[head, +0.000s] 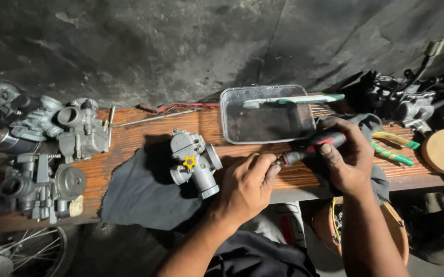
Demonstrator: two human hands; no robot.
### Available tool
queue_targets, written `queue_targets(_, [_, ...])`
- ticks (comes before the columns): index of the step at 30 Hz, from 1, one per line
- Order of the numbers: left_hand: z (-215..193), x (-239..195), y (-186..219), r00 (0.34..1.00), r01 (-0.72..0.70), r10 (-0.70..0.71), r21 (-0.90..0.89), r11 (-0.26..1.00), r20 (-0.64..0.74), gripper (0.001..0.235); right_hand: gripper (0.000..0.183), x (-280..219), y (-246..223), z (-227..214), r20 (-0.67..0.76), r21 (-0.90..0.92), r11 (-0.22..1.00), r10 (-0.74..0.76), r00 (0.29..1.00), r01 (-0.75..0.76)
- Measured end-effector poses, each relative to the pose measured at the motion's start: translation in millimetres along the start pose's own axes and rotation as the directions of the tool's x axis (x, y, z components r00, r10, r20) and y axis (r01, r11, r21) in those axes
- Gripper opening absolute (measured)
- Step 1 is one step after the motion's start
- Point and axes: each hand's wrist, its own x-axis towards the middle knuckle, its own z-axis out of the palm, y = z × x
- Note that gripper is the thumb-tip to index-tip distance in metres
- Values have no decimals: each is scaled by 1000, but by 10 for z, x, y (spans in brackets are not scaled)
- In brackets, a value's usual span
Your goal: Reassembling motorcycle carburetor components after cleaning, including installing jets and using a screwdriver.
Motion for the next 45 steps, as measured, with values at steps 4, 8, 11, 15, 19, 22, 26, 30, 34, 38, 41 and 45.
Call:
queue_targets(4, [-22,-25,13,1000,7,-7,-2,1000,29,19,48,-34,20,5,-14,8,1000,18,1000,-18])
queue_targets(8, [-20,-34,8,1000,-2,2,1,1000,23,20,47,-14,-1,27,-7,64,996,70,998,-70])
queue_targets(11, [-21,-29,31,999,10,-10,-4,1000,33,18,47,-28,5,11,-6,51,996,73,997,-73])
queue_targets(15, [34,-76,-3,1000,2,-2,12,1000,7,17,47,-39,2,11,-20,42,996,86,996,-85])
queue_targets(19, [58,-95,-12,999,22,-23,39,999,27,18,44,-26,-19,9,-8,45,998,35,999,-35])
queue_targets(22, [66,-103,-10,1000,22,-23,57,998,18,19,44,-31,-44,7,-6,56,998,42,999,-41])
queue_targets(26, [66,-97,2,1000,1,-1,79,997,-2,19,42,-33,-62,1,-6,31,999,37,999,-36])
queue_targets(30, [48,-89,12,1000,12,-12,51,999,12,16,43,-41,-52,13,-12,72,995,66,998,-65])
queue_targets(34, [39,-86,25,1000,18,-18,49,999,4,16,43,-48,-40,10,-15,73,996,57,998,-55])
queue_targets(38, [49,-97,14,1000,23,-23,52,998,0,19,45,-59,-50,1,-23,69,996,52,998,-51])
queue_targets(41, [46,-96,23,1000,24,-24,47,999,-7,14,45,-67,6,5,-33,116,992,51,998,-47])
queue_targets(45, [39,-93,30,1000,22,-21,35,999,-11,13,46,-72,6,4,-41,120,991,65,997,-59])
